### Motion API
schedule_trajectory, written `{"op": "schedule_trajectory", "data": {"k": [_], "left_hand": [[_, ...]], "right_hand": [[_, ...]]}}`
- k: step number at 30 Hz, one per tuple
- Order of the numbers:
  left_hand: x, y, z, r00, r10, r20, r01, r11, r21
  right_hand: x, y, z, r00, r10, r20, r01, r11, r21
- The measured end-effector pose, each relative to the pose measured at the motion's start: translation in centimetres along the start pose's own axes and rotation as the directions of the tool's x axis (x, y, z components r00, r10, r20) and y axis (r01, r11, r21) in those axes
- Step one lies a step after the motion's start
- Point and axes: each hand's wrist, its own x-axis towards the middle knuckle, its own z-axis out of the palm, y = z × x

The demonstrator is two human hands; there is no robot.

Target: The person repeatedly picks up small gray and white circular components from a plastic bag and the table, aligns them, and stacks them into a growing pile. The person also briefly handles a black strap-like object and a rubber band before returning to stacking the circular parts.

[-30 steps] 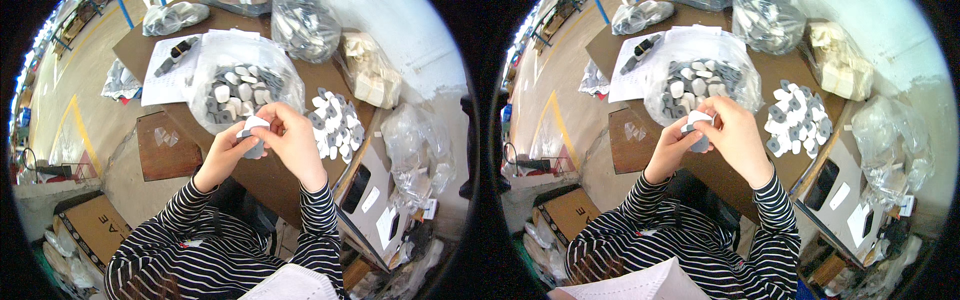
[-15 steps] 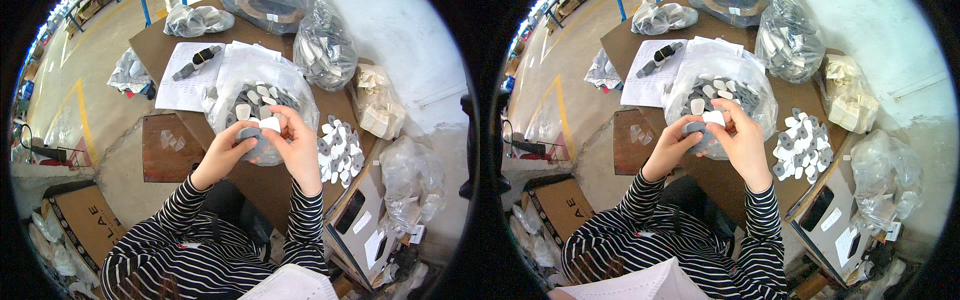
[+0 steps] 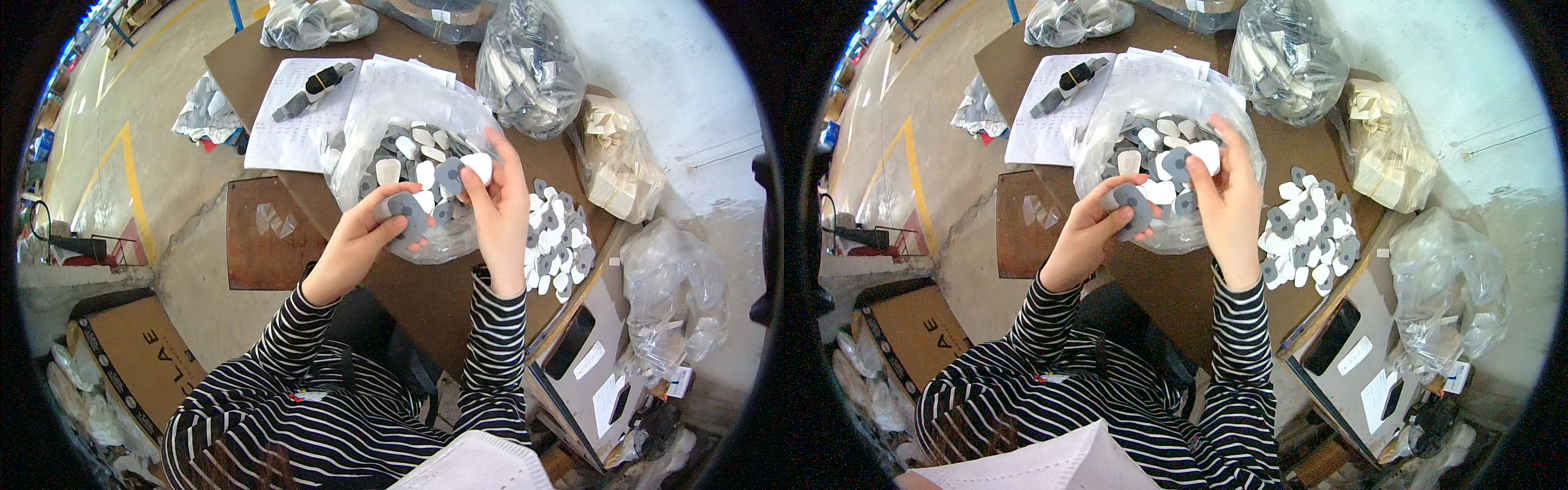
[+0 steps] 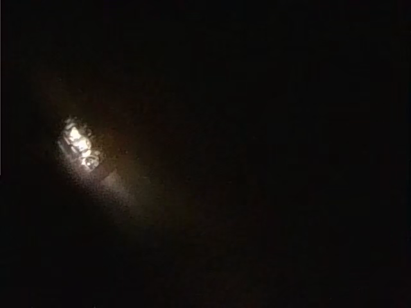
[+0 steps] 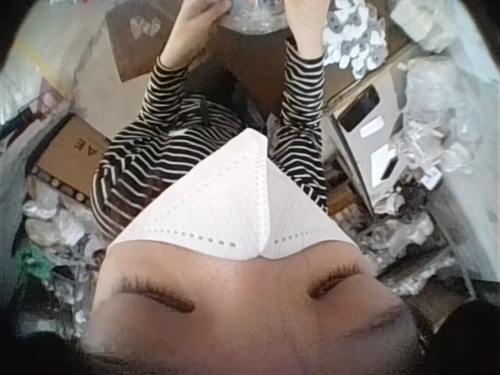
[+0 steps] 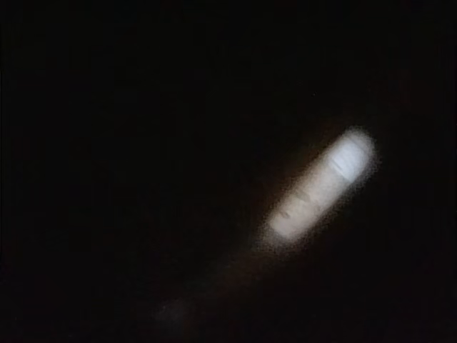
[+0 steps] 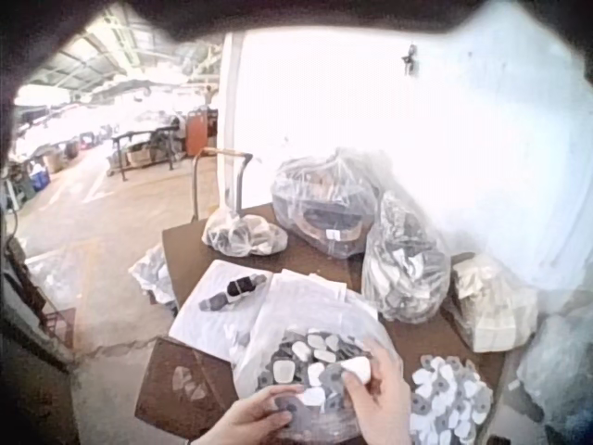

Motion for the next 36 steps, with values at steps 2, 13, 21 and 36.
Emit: {"op": "schedule_trajectory", "data": {"k": [2,13,21,36], "left_hand": [[0.1,-0.2,-0.2,0.999,0.017,-0.044,-0.013,0.996,0.092],[0.3,-0.8,-0.2,0.983,0.186,-0.008,-0.175,0.942,0.287],[0.3,-0.7,-0.7,0.996,0.088,-0.019,-0.086,0.992,0.09],[-0.2,-1.2,-0.3,0.981,0.134,-0.141,-0.113,0.982,0.148]], "right_hand": [[0.5,2.0,-0.3,0.991,-0.135,-0.004,0.123,0.915,-0.384],[-0.7,-0.9,0.1,0.94,0.174,0.294,-0.201,0.978,0.063],[0.0,0.3,0.1,0.999,-0.033,0.038,0.041,0.971,-0.234],[-0.2,0.4,-0.3,0.97,0.149,0.192,-0.184,0.967,0.175]]}}
